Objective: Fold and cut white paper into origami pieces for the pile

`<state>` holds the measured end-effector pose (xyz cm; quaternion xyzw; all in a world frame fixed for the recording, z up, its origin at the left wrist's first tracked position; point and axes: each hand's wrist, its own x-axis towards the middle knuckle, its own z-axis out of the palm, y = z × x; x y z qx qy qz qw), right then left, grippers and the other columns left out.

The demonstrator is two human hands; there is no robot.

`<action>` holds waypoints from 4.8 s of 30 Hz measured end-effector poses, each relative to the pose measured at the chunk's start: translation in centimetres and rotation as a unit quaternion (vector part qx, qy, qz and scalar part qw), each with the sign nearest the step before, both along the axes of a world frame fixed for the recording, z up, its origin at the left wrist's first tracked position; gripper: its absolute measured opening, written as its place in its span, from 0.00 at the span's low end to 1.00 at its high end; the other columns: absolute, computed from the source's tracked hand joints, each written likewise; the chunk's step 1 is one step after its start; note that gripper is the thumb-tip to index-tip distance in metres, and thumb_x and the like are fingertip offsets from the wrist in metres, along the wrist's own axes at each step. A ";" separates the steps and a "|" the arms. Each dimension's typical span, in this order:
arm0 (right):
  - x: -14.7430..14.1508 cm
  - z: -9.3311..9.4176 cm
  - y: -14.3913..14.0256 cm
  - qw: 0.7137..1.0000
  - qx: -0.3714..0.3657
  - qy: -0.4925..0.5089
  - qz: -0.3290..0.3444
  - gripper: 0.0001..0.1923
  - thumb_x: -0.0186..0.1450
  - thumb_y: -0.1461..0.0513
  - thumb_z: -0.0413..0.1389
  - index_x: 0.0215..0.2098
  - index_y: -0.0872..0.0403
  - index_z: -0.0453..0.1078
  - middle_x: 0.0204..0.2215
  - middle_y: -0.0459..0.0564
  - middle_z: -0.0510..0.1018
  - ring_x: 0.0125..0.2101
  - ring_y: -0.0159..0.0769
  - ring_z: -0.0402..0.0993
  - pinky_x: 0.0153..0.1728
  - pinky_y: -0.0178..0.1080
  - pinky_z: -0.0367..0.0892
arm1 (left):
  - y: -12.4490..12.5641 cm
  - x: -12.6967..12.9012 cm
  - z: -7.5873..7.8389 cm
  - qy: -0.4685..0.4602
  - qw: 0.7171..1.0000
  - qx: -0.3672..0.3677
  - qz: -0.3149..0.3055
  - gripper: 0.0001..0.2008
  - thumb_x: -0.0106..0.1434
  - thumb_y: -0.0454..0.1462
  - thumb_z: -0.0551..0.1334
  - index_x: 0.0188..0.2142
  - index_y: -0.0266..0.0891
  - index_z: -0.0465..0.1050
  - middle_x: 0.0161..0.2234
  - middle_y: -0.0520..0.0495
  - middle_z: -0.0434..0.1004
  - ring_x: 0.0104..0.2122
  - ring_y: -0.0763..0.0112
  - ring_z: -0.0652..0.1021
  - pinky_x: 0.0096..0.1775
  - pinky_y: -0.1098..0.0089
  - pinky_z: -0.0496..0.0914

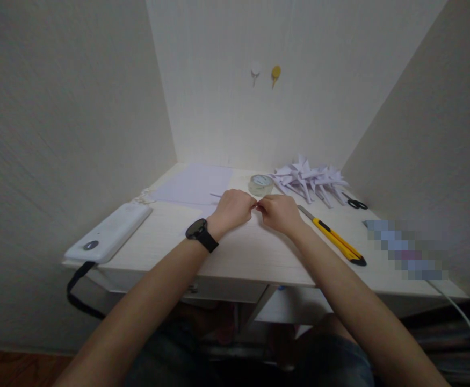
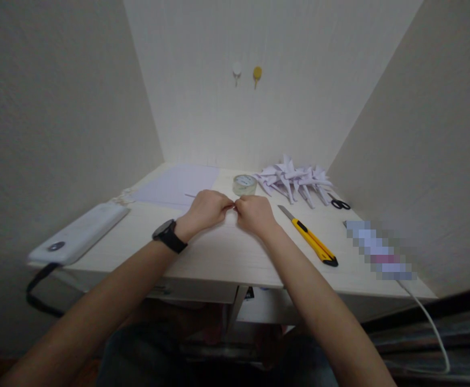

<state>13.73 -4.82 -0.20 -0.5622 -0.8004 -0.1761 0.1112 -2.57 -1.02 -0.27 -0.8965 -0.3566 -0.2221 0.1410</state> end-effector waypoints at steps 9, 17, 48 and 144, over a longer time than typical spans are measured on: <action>-0.3 -0.4 0.1 0.999 0.010 0.000 -0.044 0.15 0.60 0.64 0.51 0.35 0.55 0.81 0.33 0.56 0.84 0.33 0.44 0.79 0.29 0.40 0.57 | -0.5 0.1 0.1 0.011 1.000 -0.003 -0.014 0.09 0.62 0.33 0.59 0.32 0.39 0.81 0.31 0.40 0.82 0.32 0.60 0.80 0.33 0.65 0.68; 0.1 -0.3 0.2 1.000 0.018 0.005 -0.018 0.14 0.63 0.62 0.50 0.33 0.54 0.79 0.33 0.55 0.83 0.33 0.42 0.78 0.29 0.39 0.57 | 0.8 -0.3 -0.5 0.022 0.995 0.041 -0.090 0.11 0.65 0.32 0.57 0.31 0.36 0.78 0.30 0.41 0.81 0.32 0.61 0.79 0.37 0.64 0.68; 0.6 0.0 0.1 0.999 0.005 -0.035 0.008 0.15 0.65 0.61 0.48 0.33 0.56 0.78 0.33 0.56 0.82 0.33 0.42 0.77 0.28 0.39 0.53 | 0.6 -0.5 -0.3 0.047 0.997 0.026 -0.062 0.13 0.68 0.35 0.54 0.32 0.36 0.76 0.34 0.41 0.82 0.36 0.63 0.80 0.37 0.65 0.66; 0.9 -1.2 1.4 0.967 0.021 0.253 -0.037 0.12 0.63 0.55 0.59 0.39 0.54 0.76 0.32 0.50 0.83 0.30 0.37 0.77 0.34 0.36 0.63 | 1.1 -0.9 0.7 -0.069 0.990 -0.101 0.070 0.14 0.69 0.38 0.54 0.42 0.40 0.79 0.39 0.42 0.82 0.39 0.61 0.80 0.39 0.65 0.68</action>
